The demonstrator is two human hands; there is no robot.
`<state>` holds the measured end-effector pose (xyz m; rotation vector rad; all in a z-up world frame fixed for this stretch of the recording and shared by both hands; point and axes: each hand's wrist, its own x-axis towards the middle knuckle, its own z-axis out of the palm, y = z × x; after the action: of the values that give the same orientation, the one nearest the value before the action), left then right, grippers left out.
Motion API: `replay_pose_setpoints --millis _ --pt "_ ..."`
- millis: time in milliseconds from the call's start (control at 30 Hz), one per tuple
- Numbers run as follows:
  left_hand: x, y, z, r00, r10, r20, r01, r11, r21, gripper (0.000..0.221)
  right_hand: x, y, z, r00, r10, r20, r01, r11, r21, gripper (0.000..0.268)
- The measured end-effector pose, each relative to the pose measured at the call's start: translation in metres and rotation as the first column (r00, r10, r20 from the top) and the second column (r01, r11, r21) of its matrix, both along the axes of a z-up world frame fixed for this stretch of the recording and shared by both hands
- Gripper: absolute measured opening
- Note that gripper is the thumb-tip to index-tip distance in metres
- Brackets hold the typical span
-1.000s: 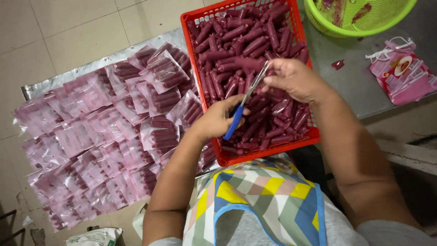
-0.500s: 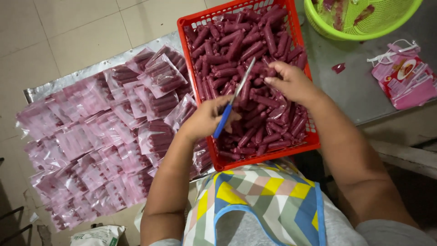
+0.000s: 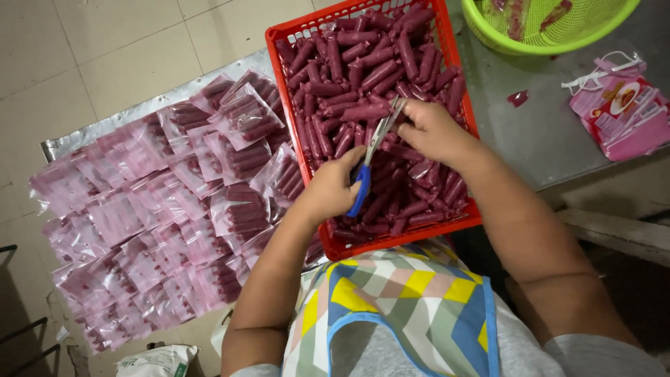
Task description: Using scissors to separate small purple sausages from a bunch and placing them into a red plastic crate.
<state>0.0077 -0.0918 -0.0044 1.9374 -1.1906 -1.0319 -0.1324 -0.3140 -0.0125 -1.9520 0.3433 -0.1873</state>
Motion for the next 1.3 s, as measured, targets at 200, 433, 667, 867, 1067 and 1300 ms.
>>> replay_pose_setpoints --millis 200,433,667,867,1067,1300 --pt "0.003 -0.007 0.034 0.998 -0.055 0.017 0.055 0.998 0.008 0.059 0.011 -0.002 0.068 0.974 -0.151 -0.168 0.153 0.988 -0.002 0.028" --pt "0.009 -0.01 0.038 0.788 -0.178 0.59 0.133 0.984 0.119 0.059 0.004 -0.025 0.039 0.884 -0.466 -0.037 0.417 0.751 0.511 0.016" --pt "0.013 -0.022 0.006 0.357 -0.002 0.934 0.192 0.979 -0.071 0.044 0.013 -0.013 0.045 0.868 -0.497 -0.01 0.443 0.762 0.472 0.017" --pt "0.012 -0.026 -0.013 0.22 -0.027 0.975 0.209 0.978 -0.02 0.039 0.013 -0.015 0.038 0.88 -0.473 0.05 0.437 0.845 0.308 0.015" --pt "0.013 -0.008 0.002 0.488 -0.243 0.838 0.166 0.969 0.185 0.046 0.007 -0.017 0.045 0.866 -0.497 -0.052 0.498 0.85 0.172 0.015" --pt "0.027 0.041 0.058 0.892 -0.099 0.441 -0.066 0.937 0.343 0.06 0.025 -0.025 0.029 0.905 -0.391 -0.168 0.335 0.898 -0.286 0.015"
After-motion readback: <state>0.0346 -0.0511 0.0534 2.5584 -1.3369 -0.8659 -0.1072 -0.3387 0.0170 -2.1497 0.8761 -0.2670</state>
